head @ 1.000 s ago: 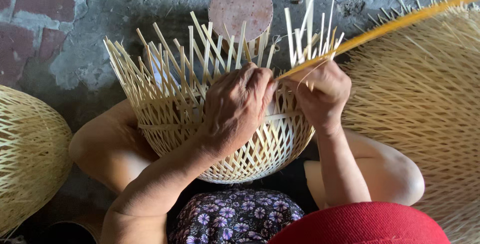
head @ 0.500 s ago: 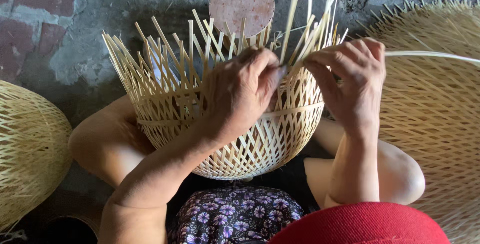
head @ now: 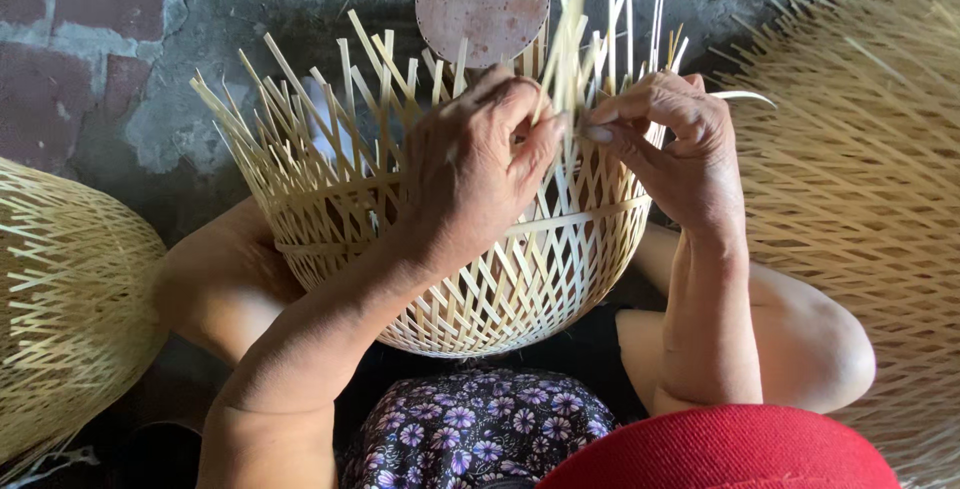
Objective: The person weaves thin strips of bamboo into a partially constructed circular basket by hand, overlapping the strips and tucking the ends into the frame.
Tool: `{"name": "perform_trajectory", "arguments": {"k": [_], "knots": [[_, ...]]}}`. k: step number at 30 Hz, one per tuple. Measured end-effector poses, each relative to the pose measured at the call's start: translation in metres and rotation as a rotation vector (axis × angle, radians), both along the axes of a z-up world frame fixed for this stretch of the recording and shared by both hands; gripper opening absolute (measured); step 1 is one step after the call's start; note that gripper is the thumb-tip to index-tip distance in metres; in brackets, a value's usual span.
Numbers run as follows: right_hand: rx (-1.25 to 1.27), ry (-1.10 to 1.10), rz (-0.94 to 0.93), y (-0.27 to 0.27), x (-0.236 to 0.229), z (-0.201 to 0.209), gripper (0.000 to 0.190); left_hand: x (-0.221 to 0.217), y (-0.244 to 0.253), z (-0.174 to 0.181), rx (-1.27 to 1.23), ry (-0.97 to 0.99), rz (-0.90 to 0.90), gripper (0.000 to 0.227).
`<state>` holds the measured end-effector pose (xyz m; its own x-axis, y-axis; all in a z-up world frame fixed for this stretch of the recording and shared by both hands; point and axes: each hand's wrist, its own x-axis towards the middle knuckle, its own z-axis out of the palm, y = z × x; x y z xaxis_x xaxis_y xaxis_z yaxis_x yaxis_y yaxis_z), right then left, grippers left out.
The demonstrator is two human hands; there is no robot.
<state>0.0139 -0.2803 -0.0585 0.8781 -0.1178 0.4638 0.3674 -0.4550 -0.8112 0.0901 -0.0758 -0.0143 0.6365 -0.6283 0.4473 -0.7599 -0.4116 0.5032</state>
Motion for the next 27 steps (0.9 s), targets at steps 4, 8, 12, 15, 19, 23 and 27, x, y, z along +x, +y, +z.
{"name": "perform_trajectory", "arguments": {"k": [4,8,12,15,19,23,27], "knots": [[-0.094,0.057,-0.009,-0.001,-0.001,-0.005,0.014,0.006,0.003,-0.005,0.000,0.091,0.017,0.018],[0.219,0.084,0.124,0.004,0.001,-0.019,0.007,0.011,0.010,-0.001,0.044,0.023,0.020,0.025],[0.358,0.084,0.122,0.011,-0.002,-0.028,0.004,0.011,0.011,0.001,-0.018,-0.006,-0.010,0.019],[0.407,0.065,0.160,0.009,-0.001,-0.030,0.002,0.010,0.019,0.005,0.000,-0.054,-0.044,0.019],[0.334,0.049,0.113,0.013,-0.002,-0.030,0.003,0.015,0.015,0.008,0.044,0.056,0.022,0.015],[0.325,0.040,0.101,0.014,-0.002,-0.029,0.004,0.016,0.033,0.030,0.080,-0.083,0.025,0.006],[0.382,0.063,0.111,0.015,-0.002,-0.031,0.004,0.021,0.033,0.026,0.338,-0.271,0.091,0.016]]}}
